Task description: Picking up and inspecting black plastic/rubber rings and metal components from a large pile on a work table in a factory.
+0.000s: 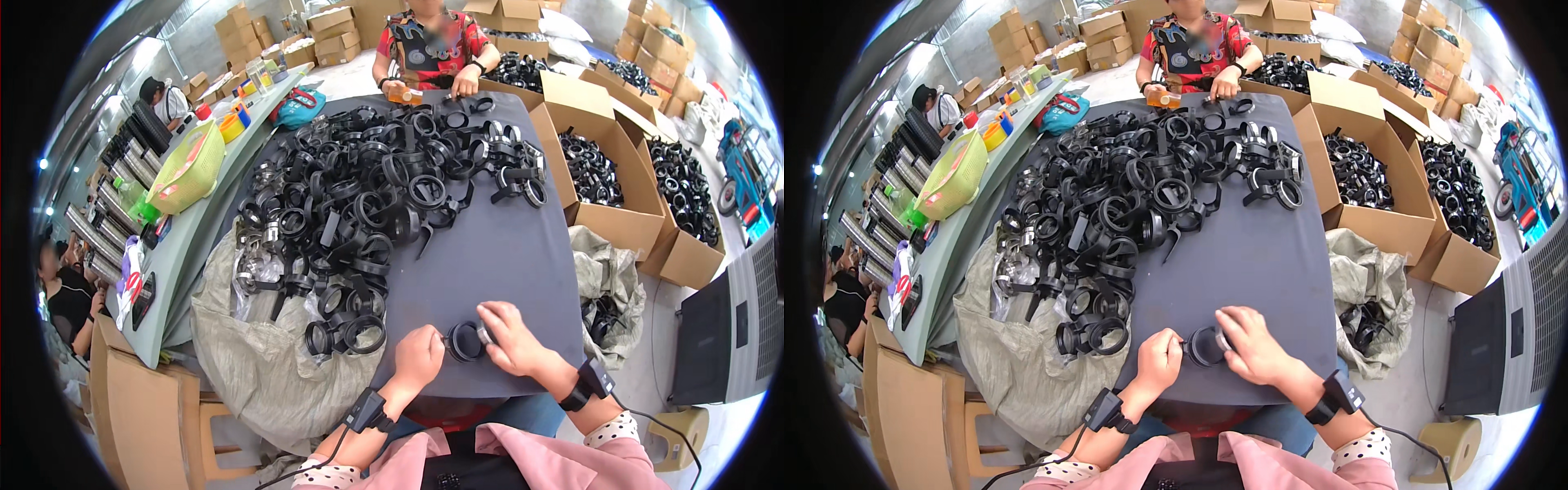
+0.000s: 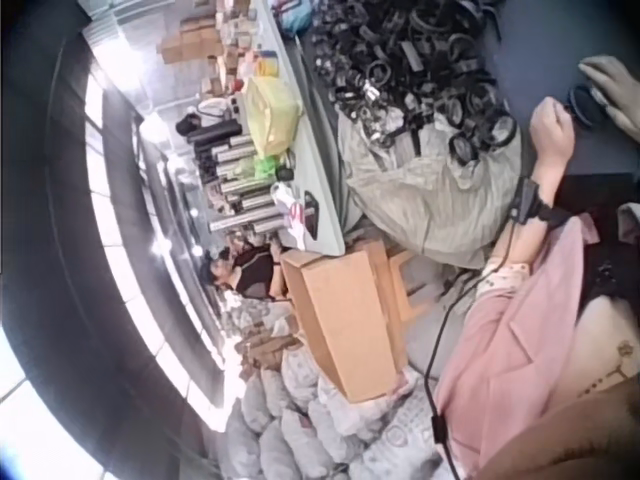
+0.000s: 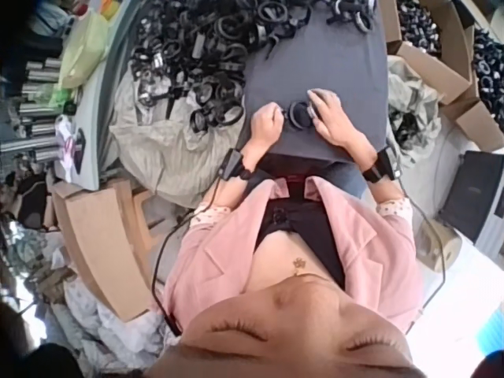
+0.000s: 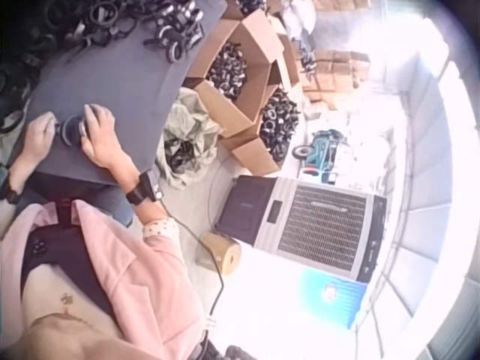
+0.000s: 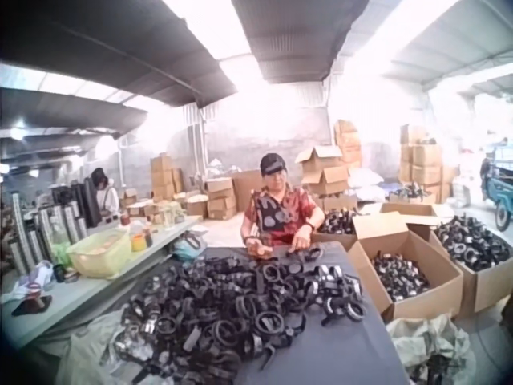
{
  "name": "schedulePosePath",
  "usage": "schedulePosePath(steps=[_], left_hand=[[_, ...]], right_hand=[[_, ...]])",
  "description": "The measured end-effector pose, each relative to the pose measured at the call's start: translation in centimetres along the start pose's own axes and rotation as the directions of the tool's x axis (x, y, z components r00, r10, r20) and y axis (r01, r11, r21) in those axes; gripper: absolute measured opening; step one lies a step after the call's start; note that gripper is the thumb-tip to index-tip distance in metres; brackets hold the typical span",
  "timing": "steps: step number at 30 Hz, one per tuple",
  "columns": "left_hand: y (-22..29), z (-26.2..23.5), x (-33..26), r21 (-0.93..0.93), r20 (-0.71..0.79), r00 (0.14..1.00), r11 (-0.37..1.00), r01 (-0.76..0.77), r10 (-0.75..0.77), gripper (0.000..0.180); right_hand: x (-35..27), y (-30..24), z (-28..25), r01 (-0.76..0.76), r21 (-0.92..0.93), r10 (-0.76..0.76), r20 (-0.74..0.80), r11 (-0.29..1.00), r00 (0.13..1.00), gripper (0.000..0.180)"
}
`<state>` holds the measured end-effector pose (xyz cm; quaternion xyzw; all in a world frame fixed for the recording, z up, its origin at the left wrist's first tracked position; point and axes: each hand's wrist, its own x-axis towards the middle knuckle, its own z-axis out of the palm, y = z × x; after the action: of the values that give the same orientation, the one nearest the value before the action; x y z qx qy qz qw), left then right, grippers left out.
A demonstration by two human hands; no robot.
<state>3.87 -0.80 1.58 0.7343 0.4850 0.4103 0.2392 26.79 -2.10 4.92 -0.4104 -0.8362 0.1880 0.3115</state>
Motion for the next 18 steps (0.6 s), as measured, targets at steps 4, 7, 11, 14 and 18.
schedulePosePath(steps=[4, 7, 11, 14, 18], left_hand=[[0.0, 0.3, 0.2, 0.016, 0.018, 1.0, 1.0, -0.014, 0.013, 0.014], [0.1, 0.2, 0.1, 0.024, 0.023, 0.999, 0.999, -0.029, 0.028, 0.015], [0.1, 0.1, 0.0, 0.04, 0.04, 0.999, 0.999, -0.024, 0.022, 0.016], [0.4, -0.1, 0.3, 0.012, 0.047, 0.999, 1.0, -0.018, 0.018, 0.017], [0.2, 0.0, 0.5, 0.005, 0.047, 0.999, 1.0, -0.015, 0.015, 0.016]], right_hand=[[0.4, -0.9, 1.9, 0.049, 0.027, -0.05, 0.045, 0.998, 0.998, 0.071], [0.5, -1.1, 2.4, 0.052, 0.01, -0.052, 0.051, 0.999, 0.997, 0.072], [0.7, -1.2, 3.0, 0.051, -0.019, -0.05, 0.061, 0.999, 0.997, 0.072], [0.8, -1.1, 3.2, 0.04, -0.021, -0.039, 0.063, 0.999, 0.997, 0.074], [0.9, -1.5, 3.6, 0.02, -0.059, -0.016, 0.075, 0.998, 0.997, 0.075]])
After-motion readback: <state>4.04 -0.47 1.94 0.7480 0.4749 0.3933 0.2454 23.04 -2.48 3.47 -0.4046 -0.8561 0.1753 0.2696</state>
